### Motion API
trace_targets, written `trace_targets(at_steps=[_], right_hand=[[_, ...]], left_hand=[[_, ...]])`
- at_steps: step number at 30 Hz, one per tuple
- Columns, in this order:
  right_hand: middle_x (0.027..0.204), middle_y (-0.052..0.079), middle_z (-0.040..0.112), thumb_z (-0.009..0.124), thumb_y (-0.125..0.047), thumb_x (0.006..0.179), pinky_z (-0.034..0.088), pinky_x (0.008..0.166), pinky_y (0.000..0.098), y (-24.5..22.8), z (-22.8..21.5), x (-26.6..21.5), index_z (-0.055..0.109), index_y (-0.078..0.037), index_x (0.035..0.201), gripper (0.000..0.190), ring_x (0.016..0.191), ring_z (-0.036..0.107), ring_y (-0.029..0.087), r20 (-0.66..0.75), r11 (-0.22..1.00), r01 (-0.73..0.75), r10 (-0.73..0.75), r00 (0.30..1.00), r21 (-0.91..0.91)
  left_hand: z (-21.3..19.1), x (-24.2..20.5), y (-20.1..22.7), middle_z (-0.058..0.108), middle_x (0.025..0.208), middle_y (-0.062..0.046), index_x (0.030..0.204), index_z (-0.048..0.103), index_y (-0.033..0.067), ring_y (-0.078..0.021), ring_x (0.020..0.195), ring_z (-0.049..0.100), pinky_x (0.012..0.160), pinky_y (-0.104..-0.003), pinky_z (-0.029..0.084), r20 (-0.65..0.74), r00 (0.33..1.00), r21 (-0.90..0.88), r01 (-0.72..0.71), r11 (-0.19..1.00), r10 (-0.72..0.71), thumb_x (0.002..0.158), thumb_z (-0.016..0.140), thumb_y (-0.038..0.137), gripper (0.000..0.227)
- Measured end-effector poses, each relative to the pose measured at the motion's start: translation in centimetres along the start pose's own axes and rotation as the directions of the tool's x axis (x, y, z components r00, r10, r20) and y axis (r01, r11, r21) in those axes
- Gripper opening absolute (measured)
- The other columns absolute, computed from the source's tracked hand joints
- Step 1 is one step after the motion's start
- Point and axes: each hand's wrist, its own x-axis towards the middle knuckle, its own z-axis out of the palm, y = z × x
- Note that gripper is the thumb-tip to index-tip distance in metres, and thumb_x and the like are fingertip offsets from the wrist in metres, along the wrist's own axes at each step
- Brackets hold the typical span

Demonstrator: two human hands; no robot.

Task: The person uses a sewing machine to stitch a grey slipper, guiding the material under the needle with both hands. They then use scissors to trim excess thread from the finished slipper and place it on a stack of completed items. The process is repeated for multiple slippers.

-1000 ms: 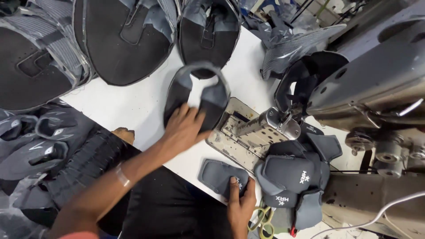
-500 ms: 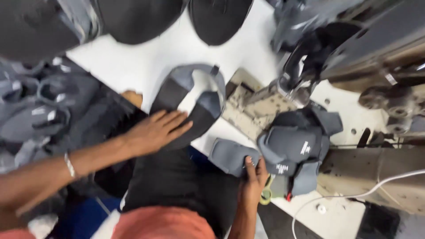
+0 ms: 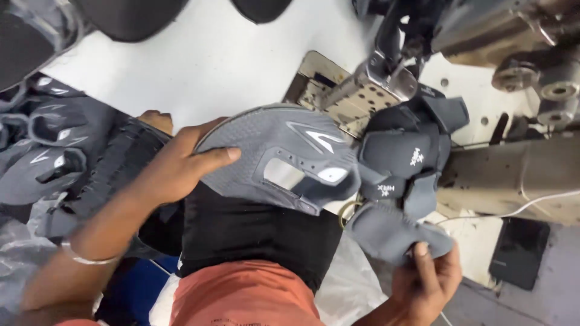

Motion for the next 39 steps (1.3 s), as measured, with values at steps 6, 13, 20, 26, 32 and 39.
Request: trace_targets(at_steps=[6,13,20,26,32,39], right_hand=[[0.108,0.008,0.067,0.063,0.003,0.098,0.049,0.086,0.028,1.5,5.0,5.6,0.061,0.003,0.125,0.028,0.095,0.063,0.014,0.042,0.954,-0.14,0.156,0.987,-0.264],[0.11,0.013,0.07,0.059,0.002,0.098,0.054,0.091,0.0339,4.5,8.9,7.1,0.059,0.005,0.125,0.028,0.099,0.068,0.02,0.246,0.941,-0.333,0.338,0.908,-0.062],[0.122,0.017,0.067,0.058,0.002,0.099,0.053,0.102,0.0406,6.5,9.0,6.3,0.056,0.008,0.131,0.033,0.112,0.067,0.025,0.266,0.895,-0.42,0.373,0.889,0.151],[0.128,0.017,0.066,0.057,0.001,0.096,0.051,0.107,0.0436,5.7,10.2,6.2,0.054,0.006,0.136,0.04,0.12,0.065,0.026,0.226,0.915,-0.371,0.332,0.916,0.158],[0.131,0.016,0.065,0.058,0.001,0.097,0.048,0.112,0.0416,5.6,10.4,6.3,0.053,0.006,0.139,0.043,0.124,0.063,0.026,0.245,0.931,-0.345,0.309,0.919,0.121],[0.132,0.015,0.064,0.059,-0.001,0.094,0.047,0.11,0.0437,4.2,11.1,5.9,0.051,0.005,0.143,0.05,0.124,0.061,0.027,0.225,0.934,-0.34,0.309,0.924,0.114]], left_hand=[[2.9,3.1,-4.8,0.073,0.117,-0.012,0.132,0.063,-0.007,-0.0191,0.107,0.069,0.096,-0.034,0.054,-0.062,0.998,-0.654,-0.036,0.755,-0.007,0.089,0.066,0.006,0.046],[3.0,3.3,-4.0,0.072,0.115,-0.012,0.135,0.062,-0.0036,-0.0193,0.106,0.067,0.093,-0.032,0.053,-0.148,0.985,-0.551,-0.009,0.835,-0.088,0.088,0.067,0.009,0.049],[5.6,4.2,-5.0,0.073,0.112,-0.012,0.122,0.058,-0.0035,-0.0195,0.108,0.069,0.095,-0.034,0.055,-0.095,0.947,-0.753,0.133,0.645,-0.306,0.086,0.072,0.01,0.041],[7.2,4.5,-6.2,0.075,0.107,-0.012,0.116,0.068,-0.008,-0.0204,0.102,0.069,0.094,-0.035,0.054,-0.172,0.974,-0.813,-0.058,0.58,-0.144,0.088,0.069,0.005,0.031],[5.4,3.8,-3.6,0.073,0.111,-0.015,0.121,0.066,-0.0071,-0.0254,0.102,0.071,0.092,-0.042,0.057,0.112,0.993,-0.948,0.118,0.295,-0.036,0.086,0.062,-0.003,0.036],[5.8,4.3,-4.3,0.072,0.116,-0.019,0.125,0.064,-0.0098,-0.0287,0.105,0.071,0.094,-0.044,0.057,0.138,0.99,-0.961,0.139,0.238,-0.023,0.088,0.058,-0.001,0.038]])
